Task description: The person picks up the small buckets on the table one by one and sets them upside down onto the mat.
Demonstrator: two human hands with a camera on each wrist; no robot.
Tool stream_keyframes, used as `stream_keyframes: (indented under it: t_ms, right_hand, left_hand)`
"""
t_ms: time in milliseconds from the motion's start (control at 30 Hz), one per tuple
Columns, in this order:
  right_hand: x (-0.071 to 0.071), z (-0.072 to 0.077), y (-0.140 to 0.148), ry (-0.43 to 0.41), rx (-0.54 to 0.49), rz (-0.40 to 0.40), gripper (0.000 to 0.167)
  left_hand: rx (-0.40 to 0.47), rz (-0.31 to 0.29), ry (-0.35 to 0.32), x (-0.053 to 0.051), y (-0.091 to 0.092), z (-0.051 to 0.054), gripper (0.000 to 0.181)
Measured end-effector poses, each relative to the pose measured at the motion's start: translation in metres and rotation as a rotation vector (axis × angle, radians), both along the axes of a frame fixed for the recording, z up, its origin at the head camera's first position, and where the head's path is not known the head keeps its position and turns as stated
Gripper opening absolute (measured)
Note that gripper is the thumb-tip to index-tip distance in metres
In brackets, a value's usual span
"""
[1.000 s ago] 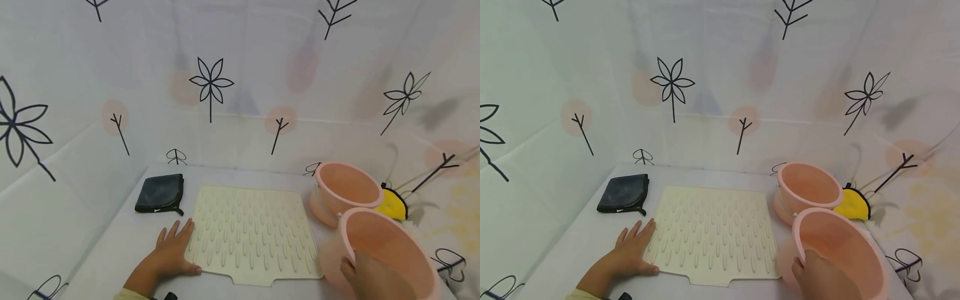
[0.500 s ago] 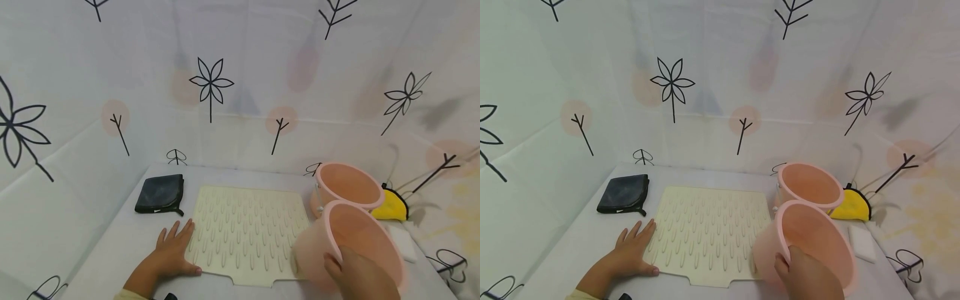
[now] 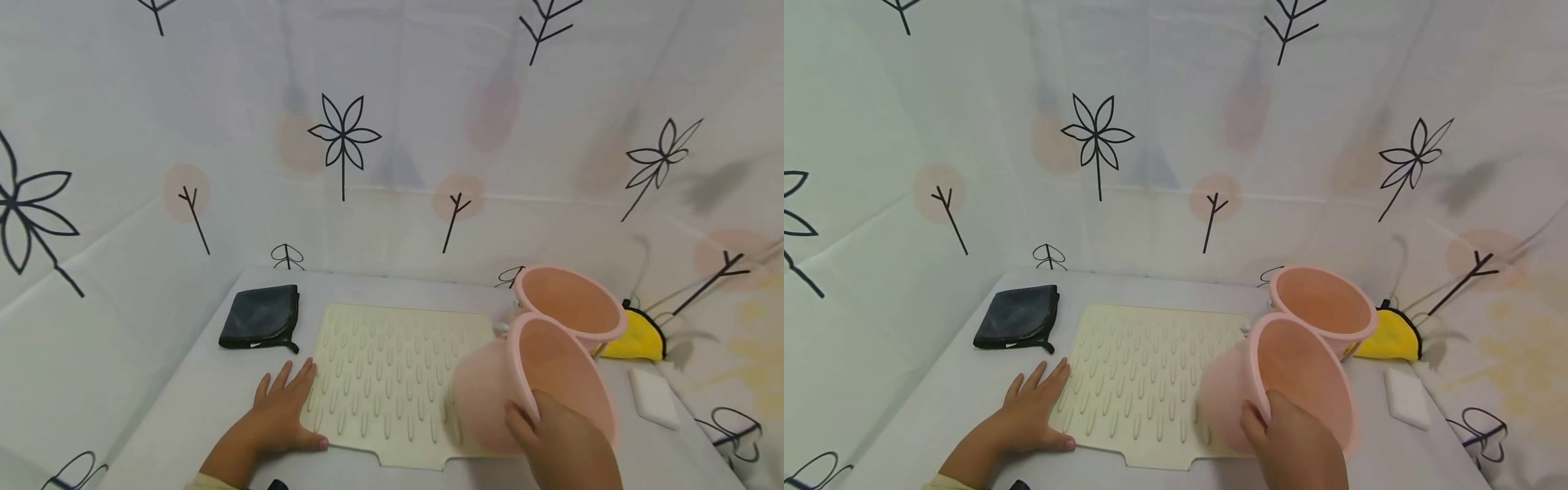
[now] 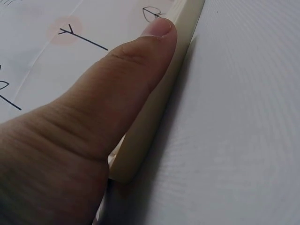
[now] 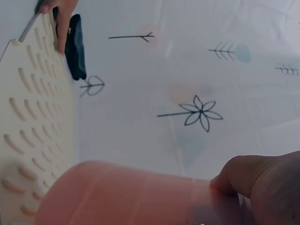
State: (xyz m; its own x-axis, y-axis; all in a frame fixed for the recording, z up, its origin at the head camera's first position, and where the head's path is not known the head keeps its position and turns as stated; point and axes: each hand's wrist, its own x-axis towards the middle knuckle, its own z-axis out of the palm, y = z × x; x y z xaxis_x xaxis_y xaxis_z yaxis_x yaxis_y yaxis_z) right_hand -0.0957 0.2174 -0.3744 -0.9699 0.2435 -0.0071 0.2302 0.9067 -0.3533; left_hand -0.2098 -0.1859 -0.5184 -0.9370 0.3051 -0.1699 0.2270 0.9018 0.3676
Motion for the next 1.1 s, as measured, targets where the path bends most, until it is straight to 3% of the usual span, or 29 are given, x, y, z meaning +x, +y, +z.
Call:
stream_keyframes:
  t_ms: [200,433,533,767,900,1000,1100]
  right_hand:
    - [-0.004,-0.002,-0.01,0.027,-0.058,-0.021,0.044]
    - [-0.007,-0.009,-0.021,0.082,-0.087,-0.005,0.044]
    - [-0.011,-0.017,-0.025,0.186,-0.081,0.035,0.043]
    - [-0.023,-0.044,-0.026,0.589,-0.003,0.19,0.041]
    - [-0.031,-0.055,-0.027,0.749,-0.044,0.253,0.042]
    - [-0.037,-0.061,-0.029,0.807,-0.151,0.273,0.044]
    - [-0.041,-0.063,-0.034,0.801,-0.293,0.26,0.043]
  left_hand:
    - [0.01,-0.01,0.02,-0.001,0.001,-0.002,0.153]
    - [-0.003,0.004,-0.01,-0.001,0.0,-0.007,0.152]
    - [-0.003,0.01,-0.009,-0.001,0.0,-0.007,0.151]
    - [0.011,-0.002,0.011,0.0,0.0,-0.003,0.149]
    - [0.015,-0.004,0.006,0.0,0.0,-0.002,0.149]
    - [0.013,0.003,0.003,0.0,0.0,-0.003,0.15]
    - [0.011,0.009,0.002,-0.001,0.0,-0.004,0.149]
